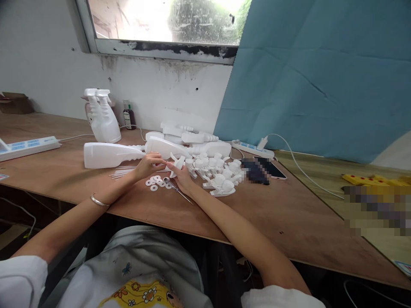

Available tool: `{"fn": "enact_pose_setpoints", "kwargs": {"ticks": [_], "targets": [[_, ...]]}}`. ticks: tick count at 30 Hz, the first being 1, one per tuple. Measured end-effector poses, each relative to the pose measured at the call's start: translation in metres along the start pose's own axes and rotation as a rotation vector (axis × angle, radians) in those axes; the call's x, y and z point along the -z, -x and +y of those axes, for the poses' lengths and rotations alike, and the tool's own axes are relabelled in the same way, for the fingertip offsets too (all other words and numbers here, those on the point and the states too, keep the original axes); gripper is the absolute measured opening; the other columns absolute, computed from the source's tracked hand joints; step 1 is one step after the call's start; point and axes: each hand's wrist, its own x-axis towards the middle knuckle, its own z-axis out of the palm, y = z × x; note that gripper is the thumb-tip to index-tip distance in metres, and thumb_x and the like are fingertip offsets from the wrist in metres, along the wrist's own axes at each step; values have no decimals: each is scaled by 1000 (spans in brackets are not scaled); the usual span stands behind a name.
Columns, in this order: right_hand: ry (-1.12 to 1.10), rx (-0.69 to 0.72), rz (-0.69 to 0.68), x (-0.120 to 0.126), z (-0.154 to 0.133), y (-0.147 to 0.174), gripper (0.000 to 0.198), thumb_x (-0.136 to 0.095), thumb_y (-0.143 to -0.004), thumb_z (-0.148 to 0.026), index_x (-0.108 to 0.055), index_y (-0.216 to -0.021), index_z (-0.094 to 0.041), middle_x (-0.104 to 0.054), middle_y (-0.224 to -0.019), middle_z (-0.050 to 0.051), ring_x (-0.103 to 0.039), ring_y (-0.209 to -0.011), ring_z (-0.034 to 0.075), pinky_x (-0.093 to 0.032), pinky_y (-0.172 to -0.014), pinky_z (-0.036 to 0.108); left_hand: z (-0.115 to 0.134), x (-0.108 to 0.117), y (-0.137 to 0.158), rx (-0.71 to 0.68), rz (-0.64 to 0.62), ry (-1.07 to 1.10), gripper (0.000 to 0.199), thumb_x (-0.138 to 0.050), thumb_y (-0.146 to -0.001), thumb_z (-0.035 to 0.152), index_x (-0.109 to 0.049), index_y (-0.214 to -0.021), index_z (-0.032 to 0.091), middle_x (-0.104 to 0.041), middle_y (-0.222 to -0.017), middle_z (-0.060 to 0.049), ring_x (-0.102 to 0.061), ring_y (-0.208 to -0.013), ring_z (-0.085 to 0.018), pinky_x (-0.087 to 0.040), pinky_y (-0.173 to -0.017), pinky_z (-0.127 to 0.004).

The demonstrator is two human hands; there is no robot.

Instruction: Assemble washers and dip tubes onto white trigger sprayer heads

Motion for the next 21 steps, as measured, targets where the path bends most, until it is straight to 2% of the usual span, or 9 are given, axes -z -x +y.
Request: {"fn": "enact_pose_setpoints", "kwargs": {"ticks": [9,14,21], "targets": [[-41,14,7,-2,-3,1,22,-75,-59,-31,-63,-72,-17,-60,-68,-2,-48,-54,7,-42,-53,23,6,8,0,-70,61,-173,26,-48,-85,37,-61,-75,17,-61,-67,-1,-52,-67,-12,-36,-67,-26],[-52,7,21,-3,-4,2,23,-74,-58,-30,-62,-71,-17,-59,-66,-2,-48,-54,8,-41,-53,22,7,10,-1,-115,52,-209,25,-45,-87,34,-62,-76,18,-64,-74,-2,-54,-70,-12,-35,-67,-26],[-44,11,4,-4,-4,3,20,-72,-60,-29,-63,-74,-18,-61,-69,-2,-49,-56,9,-41,-56,24,7,10,-1,-181,76,-267,26,-42,-90,27,-62,-75,19,-62,-67,0,-52,-66,-12,-32,-63,-26]]}}
